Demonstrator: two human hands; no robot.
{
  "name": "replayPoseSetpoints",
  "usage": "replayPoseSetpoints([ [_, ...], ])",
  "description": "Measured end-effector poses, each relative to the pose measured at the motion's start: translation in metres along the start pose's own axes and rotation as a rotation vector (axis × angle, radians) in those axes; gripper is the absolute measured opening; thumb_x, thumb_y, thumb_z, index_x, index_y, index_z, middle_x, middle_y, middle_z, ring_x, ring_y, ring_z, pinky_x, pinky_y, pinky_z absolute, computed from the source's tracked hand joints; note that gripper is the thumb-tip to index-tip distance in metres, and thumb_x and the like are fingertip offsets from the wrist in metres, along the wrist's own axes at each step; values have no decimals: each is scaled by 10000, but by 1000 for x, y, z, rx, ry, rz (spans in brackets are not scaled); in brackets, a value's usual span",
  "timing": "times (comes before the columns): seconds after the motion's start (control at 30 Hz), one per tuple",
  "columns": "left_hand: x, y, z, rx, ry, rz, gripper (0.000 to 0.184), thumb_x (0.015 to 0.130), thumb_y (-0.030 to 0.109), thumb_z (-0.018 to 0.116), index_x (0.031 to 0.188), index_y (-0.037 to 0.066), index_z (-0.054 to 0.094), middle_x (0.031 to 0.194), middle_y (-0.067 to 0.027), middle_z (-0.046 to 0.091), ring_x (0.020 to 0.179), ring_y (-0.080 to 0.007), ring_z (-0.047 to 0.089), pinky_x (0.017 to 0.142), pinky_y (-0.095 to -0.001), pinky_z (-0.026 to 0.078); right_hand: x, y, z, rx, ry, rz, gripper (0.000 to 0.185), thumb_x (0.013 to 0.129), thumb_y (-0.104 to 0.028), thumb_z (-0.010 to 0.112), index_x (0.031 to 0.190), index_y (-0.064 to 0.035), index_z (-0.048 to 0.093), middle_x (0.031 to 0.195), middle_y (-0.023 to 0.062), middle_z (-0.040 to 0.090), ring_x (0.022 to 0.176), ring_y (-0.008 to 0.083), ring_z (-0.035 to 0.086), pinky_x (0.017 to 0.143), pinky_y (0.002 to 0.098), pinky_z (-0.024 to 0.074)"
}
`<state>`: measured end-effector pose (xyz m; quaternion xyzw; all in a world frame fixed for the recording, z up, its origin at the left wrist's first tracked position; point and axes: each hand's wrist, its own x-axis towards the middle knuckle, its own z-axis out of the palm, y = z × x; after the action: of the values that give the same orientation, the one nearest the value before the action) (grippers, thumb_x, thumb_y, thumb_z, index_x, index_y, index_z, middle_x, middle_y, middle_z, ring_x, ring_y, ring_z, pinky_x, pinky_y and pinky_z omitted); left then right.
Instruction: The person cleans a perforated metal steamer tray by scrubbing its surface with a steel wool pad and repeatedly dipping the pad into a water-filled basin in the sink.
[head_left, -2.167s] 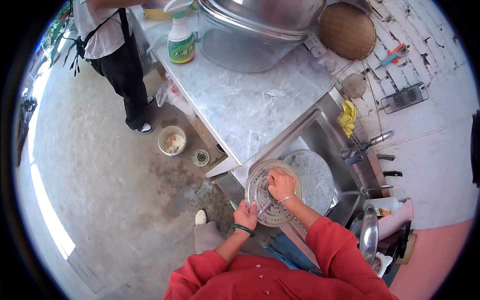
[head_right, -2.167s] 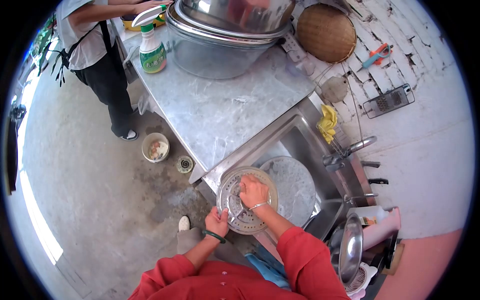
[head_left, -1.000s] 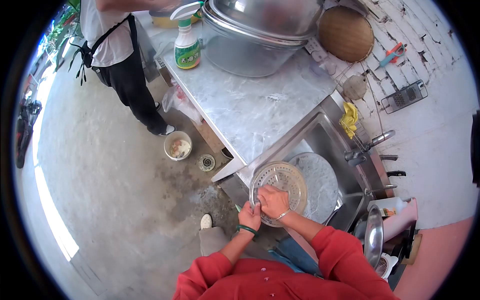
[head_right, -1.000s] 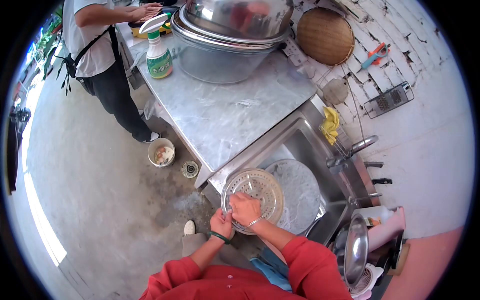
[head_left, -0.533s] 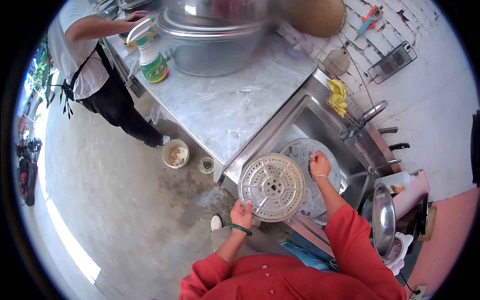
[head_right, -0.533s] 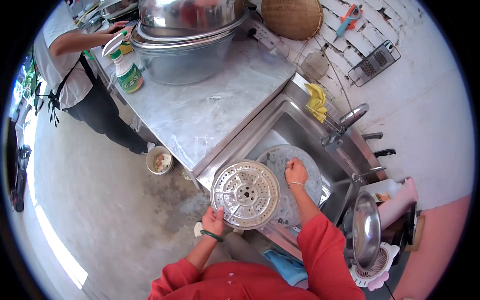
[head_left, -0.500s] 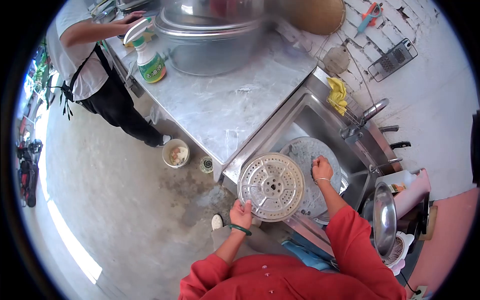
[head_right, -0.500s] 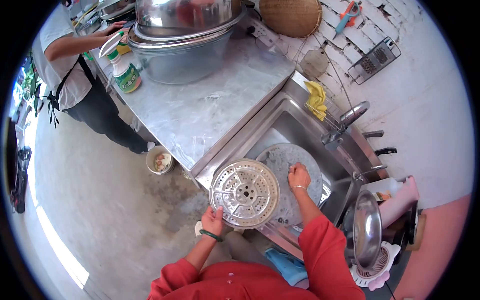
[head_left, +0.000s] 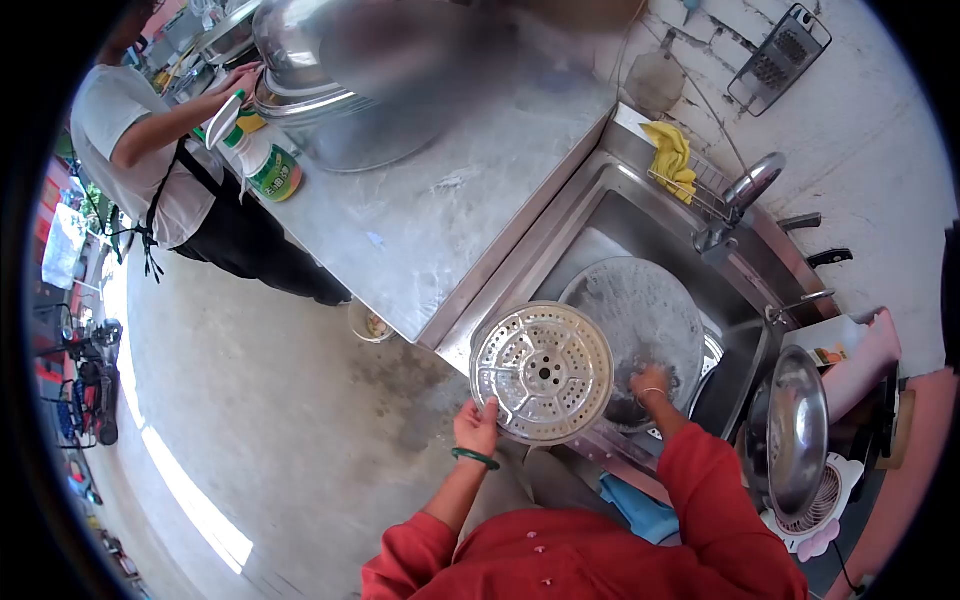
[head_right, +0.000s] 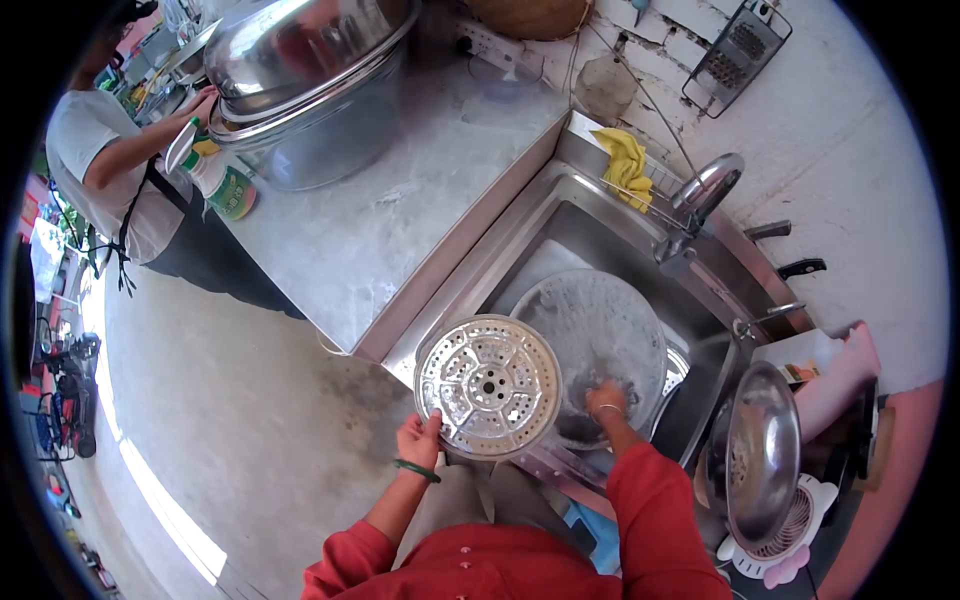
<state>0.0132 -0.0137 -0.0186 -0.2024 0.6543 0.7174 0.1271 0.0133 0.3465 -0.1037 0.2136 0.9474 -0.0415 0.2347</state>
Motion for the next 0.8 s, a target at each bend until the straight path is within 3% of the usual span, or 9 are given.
replayPoseSetpoints([
  [0.07, 2, 6, 6, -18, 53, -60, 175, 878, 176, 614, 880, 1, 607, 656, 14, 566, 522, -50, 457, 474, -227, 374, 22, -2, -9, 789, 135, 473, 311, 643, -50, 606, 945, -65, 678, 943, 143, 653, 796, 269, 629, 740, 381, 479],
  [0.1, 6, 2, 6, -20, 50, -54, 175, 878, 176, 614, 880, 1, 607, 656, 14, 566, 522, -50, 457, 474, -227, 374, 22, -6, -20, 793, 141, 471, 311, 643, -50, 606, 945, -65, 678, 943, 143, 653, 796, 269, 629, 740, 381, 479],
  [0.17, 15, -10, 4, 61, 57, 76, 198, 868, 181, 626, 854, -16, 612, 673, -9, 591, 511, -68, 500, 438, -227, 391, -2, -27, -59, 1553, 65, 191, 339, 627, 52, 567, 926, -59, 685, 901, 105, 625, 752, 222, 587, 708, 322, 465],
  [0.2, 14, -10, 4, 58, 55, 79, 198, 868, 181, 626, 854, -16, 612, 673, -9, 591, 511, -68, 500, 438, -227, 391, -16, -40, -78, 1552, 70, 188, 339, 627, 52, 567, 926, -59, 685, 901, 105, 625, 752, 222, 587, 708, 322, 465],
  [0.27, 15, -8, 5, 66, 67, 148, 197, 867, 169, 625, 865, -27, 613, 682, -13, 597, 520, -73, 500, 449, -236, 396, -50, -73, -117, 1112, 659, -436, 410, 619, 97, 550, 975, -61, 679, 851, 74, 568, 748, 194, 555, 657, 272, 459],
  [0.33, 18, -11, 3, 106, 62, 122, 190, 865, 161, 624, 862, -29, 613, 684, -14, 597, 525, -76, 504, 453, -238, 401, -89, -106, -147, 936, 745, -515, 423, 632, 68, 553, 1008, -80, 680, 845, 71, 530, 764, 177, 552, 630, 272, 460],
  [0.53, 26, -28, -1, 174, 64, 144, 181, 864, 150, 619, 864, -31, 614, 685, -24, 598, 538, -84, 517, 455, -248, 411, -145, -183, -123, 625, 336, -809, 432, 701, -39, 590, 1104, -179, 662, 867, 77, 504, 772, 227, 555, 645, 317, 472],
  [0.67, 26, -25, -3, 403, 125, 95, 283, 822, 246, 645, 770, -26, 589, 593, -101, 566, 545, -161, 507, 545, -334, 418, -141, -213, -114, 478, 494, -980, 339, 749, -154, 608, 1073, -230, 670, 851, 71, 489, 745, 249, 559, 612, 367, 476],
  [0.8, 26, -28, -3, 224, 30, 95, 191, 881, 162, 600, 901, -27, 609, 700, -29, 603, 530, -86, 519, 432, -257, 413, -93, -222, -126, 360, 525, -777, 303, 766, -168, 566, 1050, -217, 664, 862, 76, 506, 792, 272, 586, 637, 417, 501],
])
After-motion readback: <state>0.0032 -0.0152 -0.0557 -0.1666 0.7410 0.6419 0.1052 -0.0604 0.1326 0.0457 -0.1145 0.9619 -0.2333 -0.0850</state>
